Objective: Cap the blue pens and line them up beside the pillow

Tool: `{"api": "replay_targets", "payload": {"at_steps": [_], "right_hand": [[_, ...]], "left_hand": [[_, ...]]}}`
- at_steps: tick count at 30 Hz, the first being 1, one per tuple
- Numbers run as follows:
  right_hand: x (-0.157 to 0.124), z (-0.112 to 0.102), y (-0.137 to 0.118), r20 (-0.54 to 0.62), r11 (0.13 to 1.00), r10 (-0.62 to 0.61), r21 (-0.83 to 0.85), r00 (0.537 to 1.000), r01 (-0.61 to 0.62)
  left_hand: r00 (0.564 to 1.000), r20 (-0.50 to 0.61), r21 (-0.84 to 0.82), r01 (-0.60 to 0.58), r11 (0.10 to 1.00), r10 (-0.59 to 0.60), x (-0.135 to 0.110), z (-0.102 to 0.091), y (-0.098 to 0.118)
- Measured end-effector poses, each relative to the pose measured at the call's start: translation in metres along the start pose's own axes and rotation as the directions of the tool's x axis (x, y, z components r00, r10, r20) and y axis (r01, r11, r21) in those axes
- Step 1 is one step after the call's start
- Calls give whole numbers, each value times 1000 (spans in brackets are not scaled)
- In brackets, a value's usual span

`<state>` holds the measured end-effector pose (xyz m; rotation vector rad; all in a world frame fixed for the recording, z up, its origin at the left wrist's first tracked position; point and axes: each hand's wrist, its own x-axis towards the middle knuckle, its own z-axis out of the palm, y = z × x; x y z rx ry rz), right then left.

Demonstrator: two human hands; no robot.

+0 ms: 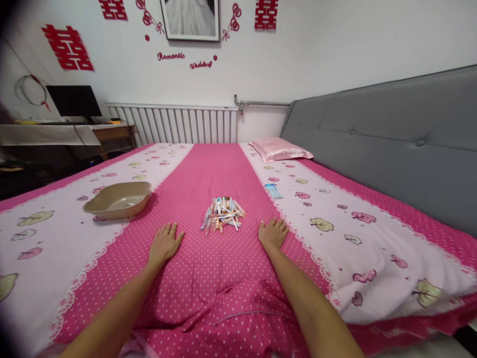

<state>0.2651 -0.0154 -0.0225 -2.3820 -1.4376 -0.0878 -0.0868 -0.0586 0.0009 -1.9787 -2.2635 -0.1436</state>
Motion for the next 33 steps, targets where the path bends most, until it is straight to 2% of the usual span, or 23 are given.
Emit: {"api": "replay_targets", "payload": {"at_steps": [33], "right_hand": [[0,-1,0,2,1000,-9,4,1000,9]], "left_hand": [[1000,4,20,1,1000,-1,-2,-4,2]]}}
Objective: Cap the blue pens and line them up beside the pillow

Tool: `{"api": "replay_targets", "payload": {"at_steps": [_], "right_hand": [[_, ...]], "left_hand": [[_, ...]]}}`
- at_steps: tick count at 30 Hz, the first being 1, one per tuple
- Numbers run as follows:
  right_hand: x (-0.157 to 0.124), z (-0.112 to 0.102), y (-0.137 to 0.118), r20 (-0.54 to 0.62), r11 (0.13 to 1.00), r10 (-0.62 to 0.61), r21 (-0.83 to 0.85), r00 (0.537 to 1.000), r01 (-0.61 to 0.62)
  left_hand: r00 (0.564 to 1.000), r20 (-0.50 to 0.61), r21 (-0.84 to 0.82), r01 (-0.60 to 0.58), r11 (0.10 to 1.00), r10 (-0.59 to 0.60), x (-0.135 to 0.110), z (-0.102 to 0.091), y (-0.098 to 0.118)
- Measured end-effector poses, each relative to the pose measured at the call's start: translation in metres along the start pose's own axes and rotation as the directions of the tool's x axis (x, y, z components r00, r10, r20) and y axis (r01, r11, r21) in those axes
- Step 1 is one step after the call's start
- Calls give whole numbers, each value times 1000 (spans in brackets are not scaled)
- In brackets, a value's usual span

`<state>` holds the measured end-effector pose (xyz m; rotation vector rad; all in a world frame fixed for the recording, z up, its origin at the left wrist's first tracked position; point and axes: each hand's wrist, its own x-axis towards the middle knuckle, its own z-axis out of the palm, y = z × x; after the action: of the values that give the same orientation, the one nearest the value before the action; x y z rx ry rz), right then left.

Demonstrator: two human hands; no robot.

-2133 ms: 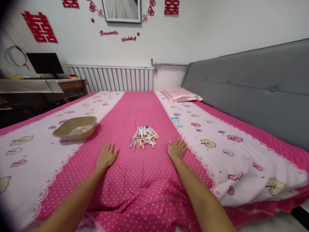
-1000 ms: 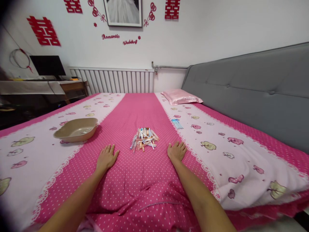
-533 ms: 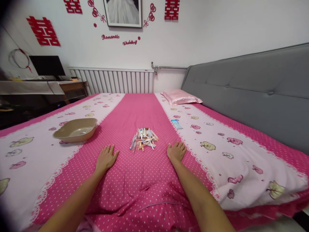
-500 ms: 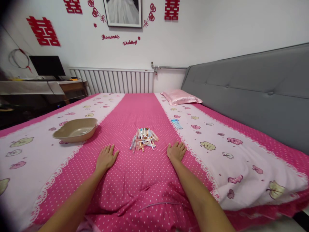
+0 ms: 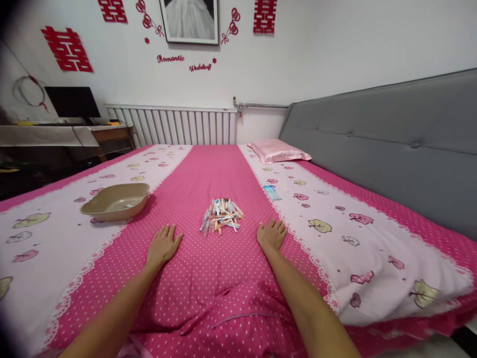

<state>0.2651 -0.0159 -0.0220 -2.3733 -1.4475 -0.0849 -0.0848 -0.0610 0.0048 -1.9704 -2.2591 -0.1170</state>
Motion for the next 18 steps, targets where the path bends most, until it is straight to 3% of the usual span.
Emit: {"api": "replay_targets", "payload": {"at_steps": [18], "right_hand": [[-1,-3,-1,20,1000,3,-6,1000,-2]], "left_hand": [[1000,-10,-4,-3,1000,2,0,2,-1]]}}
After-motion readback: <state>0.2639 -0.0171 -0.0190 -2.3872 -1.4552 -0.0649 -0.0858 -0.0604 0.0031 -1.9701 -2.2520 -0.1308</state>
